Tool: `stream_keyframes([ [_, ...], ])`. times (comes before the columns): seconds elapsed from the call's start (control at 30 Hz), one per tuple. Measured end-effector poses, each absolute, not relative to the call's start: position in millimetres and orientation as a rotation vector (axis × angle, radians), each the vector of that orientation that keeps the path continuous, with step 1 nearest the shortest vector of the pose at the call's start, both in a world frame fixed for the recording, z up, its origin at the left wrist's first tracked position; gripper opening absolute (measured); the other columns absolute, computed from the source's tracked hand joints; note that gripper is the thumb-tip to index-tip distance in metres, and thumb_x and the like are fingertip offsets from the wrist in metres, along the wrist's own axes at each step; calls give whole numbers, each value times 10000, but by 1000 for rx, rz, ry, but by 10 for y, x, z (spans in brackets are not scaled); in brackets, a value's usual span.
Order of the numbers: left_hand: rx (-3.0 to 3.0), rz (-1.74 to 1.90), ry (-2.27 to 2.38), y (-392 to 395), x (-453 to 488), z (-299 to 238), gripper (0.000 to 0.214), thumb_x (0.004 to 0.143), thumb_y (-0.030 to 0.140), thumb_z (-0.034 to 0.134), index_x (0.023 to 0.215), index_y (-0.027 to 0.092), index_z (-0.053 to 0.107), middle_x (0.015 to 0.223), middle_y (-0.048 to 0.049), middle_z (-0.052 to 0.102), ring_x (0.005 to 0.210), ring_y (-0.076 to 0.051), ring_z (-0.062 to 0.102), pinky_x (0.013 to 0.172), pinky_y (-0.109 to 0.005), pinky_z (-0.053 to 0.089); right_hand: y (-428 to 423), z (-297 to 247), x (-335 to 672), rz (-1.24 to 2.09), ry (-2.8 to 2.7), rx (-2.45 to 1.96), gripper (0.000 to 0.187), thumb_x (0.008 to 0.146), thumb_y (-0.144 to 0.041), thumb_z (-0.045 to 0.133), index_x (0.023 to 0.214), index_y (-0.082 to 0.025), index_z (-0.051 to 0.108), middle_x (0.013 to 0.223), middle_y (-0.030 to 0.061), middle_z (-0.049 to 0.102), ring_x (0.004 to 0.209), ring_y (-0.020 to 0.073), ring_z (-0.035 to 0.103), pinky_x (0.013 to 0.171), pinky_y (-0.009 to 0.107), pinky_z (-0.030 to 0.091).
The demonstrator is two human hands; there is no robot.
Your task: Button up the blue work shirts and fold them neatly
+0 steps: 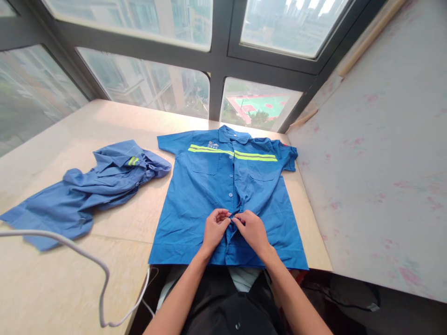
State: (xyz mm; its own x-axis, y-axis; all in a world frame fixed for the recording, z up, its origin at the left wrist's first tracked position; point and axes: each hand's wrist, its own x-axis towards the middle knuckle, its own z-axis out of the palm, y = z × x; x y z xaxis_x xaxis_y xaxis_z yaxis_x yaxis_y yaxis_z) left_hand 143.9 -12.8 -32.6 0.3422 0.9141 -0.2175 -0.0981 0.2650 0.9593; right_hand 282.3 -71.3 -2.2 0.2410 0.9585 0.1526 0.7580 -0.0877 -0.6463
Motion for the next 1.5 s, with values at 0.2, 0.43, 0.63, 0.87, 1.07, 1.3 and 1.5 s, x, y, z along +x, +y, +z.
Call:
stream_keyframes([
  [0.2, 1039, 866, 953, -126, 1441, -370, 247, 680, 201, 712, 917, 162, 651, 903, -69, 737, 865, -185, 701, 840, -326, 555, -701, -4, 2831, 1054, -958, -1871, 248, 817, -387, 609, 807, -171, 730, 500, -34, 562, 392, 104, 478, 442, 234, 379],
  [0.43, 1093, 856, 928, -119, 1452, -382, 226, 687, 184, 684, 908, 160, 646, 909, -64, 744, 870, -183, 703, 858, -337, 545, -710, 48, 2779, 1284, -655, -1794, 299, 772, -409, 626, 890, -140, 682, 567, -21, 633, 328, 62, 469, 319, 168, 230],
  [0.63, 1159, 834, 930, -110, 1443, -346, 199, 719, 185, 660, 916, 160, 644, 922, -73, 742, 885, -185, 703, 870, -338, 538, -605, 63, 2789, 1385, -625, -1825, 150, 789, -291, 612, 798, -143, 637, 559, -13, 655, 319, 51, 484, 287, 142, 194],
  [0.87, 1270, 791, 958, -76, 1417, -273, 265, 777, 380, 677, 920, 158, 666, 871, -60, 735, 809, -186, 695, 769, -305, 539, -547, 2, 2830, 1394, -670, -1885, 134, 822, -234, 581, 713, -157, 597, 541, -16, 659, 311, 54, 497, 288, 148, 199],
  [1.07, 1808, 625, 1032, 40, 1470, -97, 185, 846, 286, 583, 817, 185, 734, 798, -36, 723, 743, -161, 626, 732, -285, 462, -534, -1, 2847, 1433, -708, -1847, 143, 836, -237, 559, 709, -170, 564, 539, -22, 660, 321, 60, 519, 302, 150, 215],
  [1.3, 1774, 548, 1140, 116, 1446, -108, 266, 894, 327, 519, 762, 179, 696, 743, -21, 709, 682, -149, 619, 658, -260, 430, -562, -9, 2871, 1442, -763, -1779, 149, 814, -292, 559, 724, -173, 569, 564, -9, 676, 328, 69, 523, 318, 159, 228],
  [1.5, 1889, 634, 1124, 51, 1394, -195, 155, 889, 285, 571, 875, 187, 691, 818, -28, 692, 741, -161, 623, 723, -286, 473, -619, -133, 2843, 1345, -792, -1728, 195, 801, -380, 567, 782, -186, 571, 534, -37, 639, 335, 85, 520, 356, 172, 306],
])
